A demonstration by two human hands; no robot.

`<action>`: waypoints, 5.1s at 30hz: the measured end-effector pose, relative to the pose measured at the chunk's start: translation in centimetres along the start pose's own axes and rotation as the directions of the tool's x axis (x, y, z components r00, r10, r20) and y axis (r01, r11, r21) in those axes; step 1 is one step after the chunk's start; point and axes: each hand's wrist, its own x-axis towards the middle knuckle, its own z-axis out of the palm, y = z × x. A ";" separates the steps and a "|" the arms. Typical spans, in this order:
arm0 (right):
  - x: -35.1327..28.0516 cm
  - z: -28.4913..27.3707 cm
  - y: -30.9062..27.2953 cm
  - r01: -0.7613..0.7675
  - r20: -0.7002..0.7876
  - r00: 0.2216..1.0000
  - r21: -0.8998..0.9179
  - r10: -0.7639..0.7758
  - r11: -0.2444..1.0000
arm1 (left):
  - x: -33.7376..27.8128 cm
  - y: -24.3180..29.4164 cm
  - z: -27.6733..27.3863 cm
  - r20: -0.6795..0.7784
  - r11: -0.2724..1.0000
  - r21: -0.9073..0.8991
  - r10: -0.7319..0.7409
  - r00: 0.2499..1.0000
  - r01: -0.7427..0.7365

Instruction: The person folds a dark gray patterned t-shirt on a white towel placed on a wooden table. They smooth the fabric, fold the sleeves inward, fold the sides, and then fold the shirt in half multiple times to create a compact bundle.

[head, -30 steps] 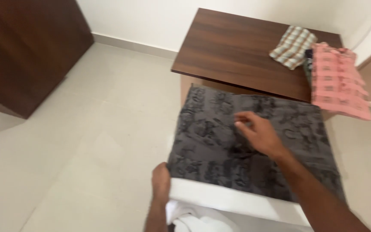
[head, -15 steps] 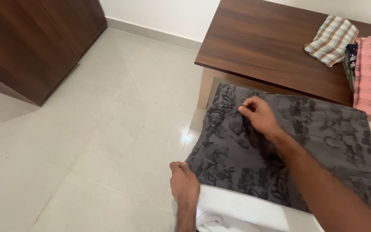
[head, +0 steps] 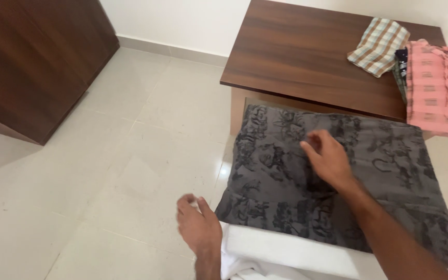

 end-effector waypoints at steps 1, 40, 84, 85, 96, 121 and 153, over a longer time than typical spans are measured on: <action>-1.2 -1.6 0.6 -0.083 0.001 0.996 -0.135 0.084 0.987 | -0.4 0.1 0.1 -0.177 0.984 -0.010 0.173 0.969 -0.177; -9.3 1.4 -7.0 0.253 0.451 0.869 -0.049 -0.205 0.966 | -3.1 5.1 11.7 0.288 0.423 0.587 0.687 0.667 -0.690; 3.1 3.6 3.9 0.168 0.261 0.965 -0.528 -0.029 0.833 | -0.7 4.8 7.2 0.189 0.887 0.139 0.413 0.891 -0.440; 3.3 3.9 4.6 0.137 0.200 0.979 -0.512 -0.037 0.848 | -0.8 5.1 7.0 0.220 0.901 0.137 0.377 0.900 -0.411; -6.5 1.6 -5.5 0.567 0.650 0.694 -0.227 -0.310 0.792 | -0.6 4.5 7.6 0.171 0.886 0.132 0.422 0.890 -0.445; 0.4 5.3 -3.7 0.397 0.545 0.831 -0.439 -0.113 0.806 | -1.6 6.0 6.1 0.229 0.904 0.199 0.332 0.915 -0.378; -8.2 -2.0 3.2 -0.068 -0.114 0.992 -0.067 0.060 0.995 | 1.8 8.4 7.6 0.008 0.658 0.243 0.733 0.680 -0.713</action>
